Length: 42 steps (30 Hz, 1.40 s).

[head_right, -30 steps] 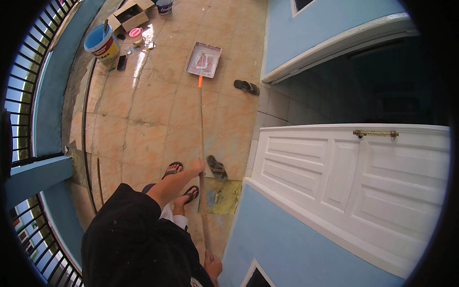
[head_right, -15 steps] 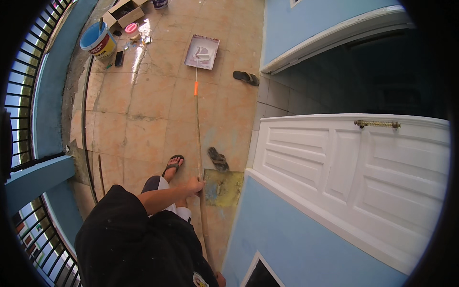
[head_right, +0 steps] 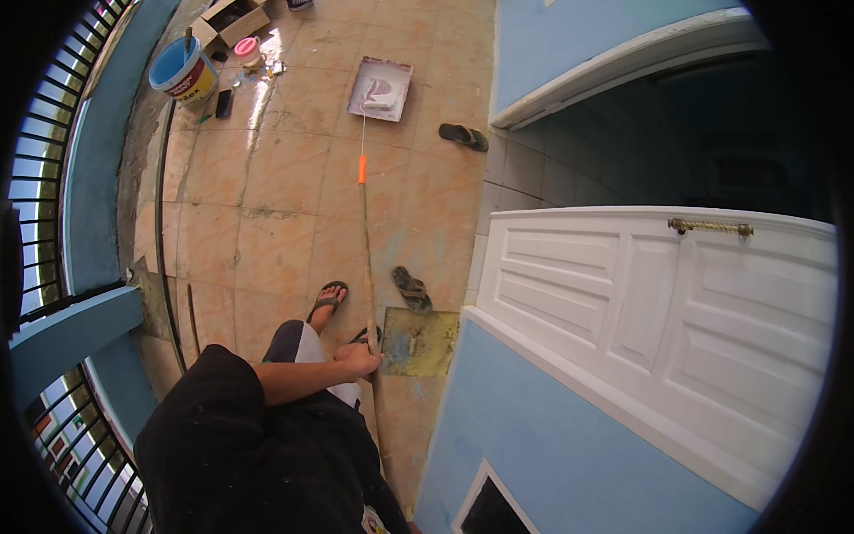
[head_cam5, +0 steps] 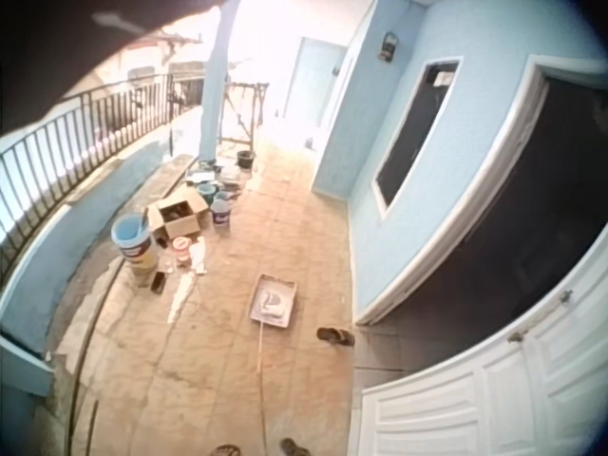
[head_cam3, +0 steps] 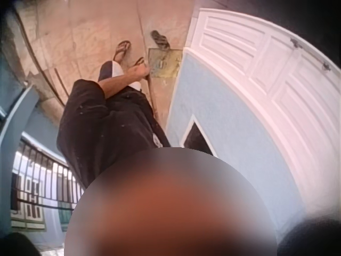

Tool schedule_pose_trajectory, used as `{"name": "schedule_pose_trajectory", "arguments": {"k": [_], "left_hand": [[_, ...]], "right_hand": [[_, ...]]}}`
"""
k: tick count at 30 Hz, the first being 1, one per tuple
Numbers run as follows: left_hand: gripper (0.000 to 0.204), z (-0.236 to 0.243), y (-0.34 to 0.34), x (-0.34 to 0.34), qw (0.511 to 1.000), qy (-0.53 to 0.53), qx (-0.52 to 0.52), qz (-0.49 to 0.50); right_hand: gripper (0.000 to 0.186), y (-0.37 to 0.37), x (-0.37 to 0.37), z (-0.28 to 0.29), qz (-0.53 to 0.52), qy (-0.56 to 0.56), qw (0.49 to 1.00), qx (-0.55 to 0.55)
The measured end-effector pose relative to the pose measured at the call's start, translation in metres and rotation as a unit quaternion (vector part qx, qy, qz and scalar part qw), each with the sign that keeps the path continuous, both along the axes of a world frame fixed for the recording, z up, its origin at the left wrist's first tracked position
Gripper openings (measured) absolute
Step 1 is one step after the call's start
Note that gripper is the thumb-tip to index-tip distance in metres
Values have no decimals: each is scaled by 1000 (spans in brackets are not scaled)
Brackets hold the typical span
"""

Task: The person mixes white paint in a tray while sitting on the floor, then stands and uses a long-handled roller to apply paint to the ceiling of a covered outdoor corridor. The person repeatedly dips the roller and paints sections of the ceiling.

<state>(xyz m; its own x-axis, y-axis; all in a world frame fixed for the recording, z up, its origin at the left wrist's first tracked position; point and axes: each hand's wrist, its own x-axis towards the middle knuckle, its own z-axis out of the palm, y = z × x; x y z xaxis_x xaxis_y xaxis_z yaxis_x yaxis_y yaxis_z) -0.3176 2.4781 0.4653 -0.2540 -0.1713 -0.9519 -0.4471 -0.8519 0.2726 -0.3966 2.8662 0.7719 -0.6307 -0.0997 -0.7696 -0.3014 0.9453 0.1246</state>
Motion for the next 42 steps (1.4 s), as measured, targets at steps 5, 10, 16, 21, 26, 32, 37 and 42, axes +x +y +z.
{"name": "schedule_pose_trajectory", "arguments": {"k": [5,10,16,21,26,32,37,42], "left_hand": [[44,-45,-29,-5,996,-32,-79,18],[41,-63,-92,-17,993,-36,-115,15],[41,-2,-44,-25,1000,24,-4,-9],[40,27,17,-23,997,74,32,-1],[39,21,19,-25,997,54,44,-10],[40,-12,-28,-26,999,19,-14,40],[44,-32,-99,-28,997,-5,-35,63],[43,-14,-104,-39,998,12,-38,41]], "right_hand": [[55,-9,-1,-39,21,20,999,-38],[57,-11,-7,-74,27,58,994,-94],[59,48,-18,-38,26,51,997,-42],[57,41,-22,53,-34,0,998,51],[53,9,-16,70,-41,-18,995,84],[47,8,-21,-1,26,16,999,-21],[45,-19,-25,-66,53,59,989,-127],[44,-6,-38,-63,70,88,983,-142]]}}
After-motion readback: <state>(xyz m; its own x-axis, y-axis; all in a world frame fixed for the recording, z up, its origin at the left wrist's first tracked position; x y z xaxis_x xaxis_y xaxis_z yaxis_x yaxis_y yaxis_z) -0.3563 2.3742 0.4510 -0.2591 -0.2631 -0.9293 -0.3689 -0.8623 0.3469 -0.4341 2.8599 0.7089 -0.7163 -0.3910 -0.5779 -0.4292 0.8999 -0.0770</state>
